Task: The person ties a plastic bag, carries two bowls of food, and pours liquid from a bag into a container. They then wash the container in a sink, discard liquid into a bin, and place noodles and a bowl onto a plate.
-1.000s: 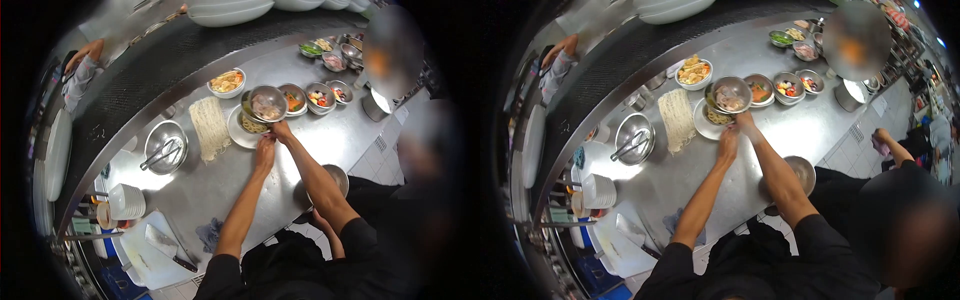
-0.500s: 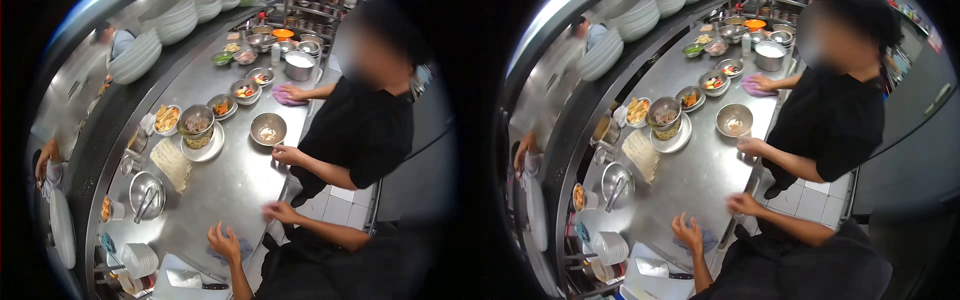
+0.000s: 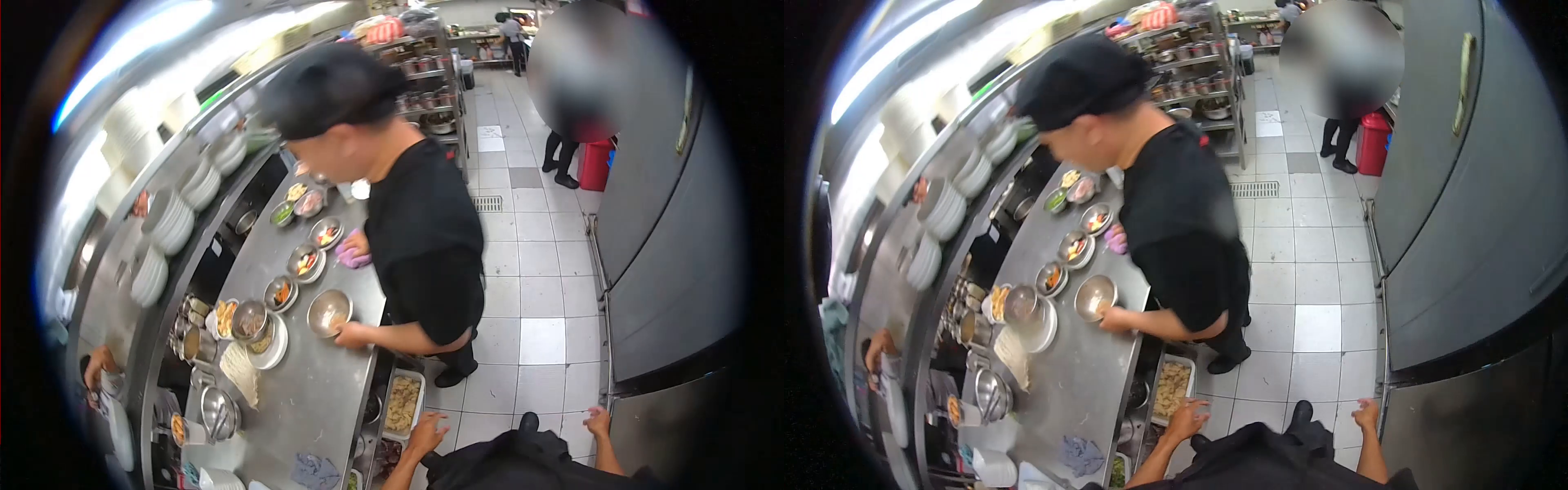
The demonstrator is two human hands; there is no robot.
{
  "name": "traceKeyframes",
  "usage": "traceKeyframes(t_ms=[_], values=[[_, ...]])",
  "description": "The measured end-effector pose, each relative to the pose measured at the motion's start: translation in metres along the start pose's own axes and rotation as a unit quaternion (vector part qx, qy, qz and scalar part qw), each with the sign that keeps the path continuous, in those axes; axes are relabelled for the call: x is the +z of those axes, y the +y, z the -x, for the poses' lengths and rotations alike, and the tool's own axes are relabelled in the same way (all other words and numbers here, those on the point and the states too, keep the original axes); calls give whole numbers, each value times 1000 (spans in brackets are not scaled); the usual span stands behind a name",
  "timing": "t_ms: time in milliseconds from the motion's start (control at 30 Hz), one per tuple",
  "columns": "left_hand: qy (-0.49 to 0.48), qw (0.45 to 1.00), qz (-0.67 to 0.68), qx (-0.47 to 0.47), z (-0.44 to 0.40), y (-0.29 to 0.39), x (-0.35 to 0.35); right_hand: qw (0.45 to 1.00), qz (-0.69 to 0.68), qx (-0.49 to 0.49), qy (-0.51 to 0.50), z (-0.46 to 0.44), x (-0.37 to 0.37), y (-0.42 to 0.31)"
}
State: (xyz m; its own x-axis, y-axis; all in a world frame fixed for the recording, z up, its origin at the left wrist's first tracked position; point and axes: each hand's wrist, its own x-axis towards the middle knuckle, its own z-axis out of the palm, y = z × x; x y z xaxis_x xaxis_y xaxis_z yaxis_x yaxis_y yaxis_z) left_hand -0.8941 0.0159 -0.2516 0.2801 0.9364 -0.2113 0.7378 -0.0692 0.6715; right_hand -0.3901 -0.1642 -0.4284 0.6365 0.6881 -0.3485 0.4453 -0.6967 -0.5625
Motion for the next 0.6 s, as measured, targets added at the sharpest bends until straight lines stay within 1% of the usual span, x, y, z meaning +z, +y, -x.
traceKeyframes(t_ms=[33, 67, 100, 133, 167, 200, 233, 267, 300, 333, 400, 433, 500, 567, 600], values=[[-96, 994, -56, 11, -10, 12, 13, 1000, -11, 7, -5, -5, -7, -1], [-98, 993, -66, 13, -24, 32, 27, 998, -49, 48, 15, -16, -29, -28], [-124, 989, -63, 41, -46, 59, 42, 992, -87, 85, 39, -42, -49, -55], [-150, 985, -56, 66, -64, 84, 55, 991, -92, 83, 41, -75, -56, -68], [-148, 985, -56, 61, -75, 118, 58, 992, -123, 5, 33, -106, -56, -75], [-160, 986, 3, 49, -92, 161, 53, 985, -153, -75, 22, -134, -59, -86], [-166, 983, 65, 38, -108, 188, 53, 985, -150, -83, 14, -160, -73, -114], [-155, 985, 70, 30, -121, 196, 61, 980, -183, -83, -9, -185, -89, -154], [-140, 987, 68, 51, -140, 204, 67, 972, -216, -84, -32, -213, -99, -185], [-123, 987, 66, 75, -163, 211, 72, 971, -212, -99, -39, -245, -102, -202], [-101, 989, 88, 55, -209, 230, 84, 965, -208, -150, -54, -315, -108, -233], [-87, 989, 104, 55, -238, 241, 87, 965, -190, -170, -56, -352, -107, -238], [-65, 985, 149, 49, -300, 249, 97, 959, -189, -178, -113, -447, -86, -204], [-47, 986, 152, 56, -365, 260, 96, 968, -170, -125, -135, -481, -114, -196], [-37, 986, 148, 64, -405, 268, 91, 963, -162, -192, -95, -525, -97, -139]])
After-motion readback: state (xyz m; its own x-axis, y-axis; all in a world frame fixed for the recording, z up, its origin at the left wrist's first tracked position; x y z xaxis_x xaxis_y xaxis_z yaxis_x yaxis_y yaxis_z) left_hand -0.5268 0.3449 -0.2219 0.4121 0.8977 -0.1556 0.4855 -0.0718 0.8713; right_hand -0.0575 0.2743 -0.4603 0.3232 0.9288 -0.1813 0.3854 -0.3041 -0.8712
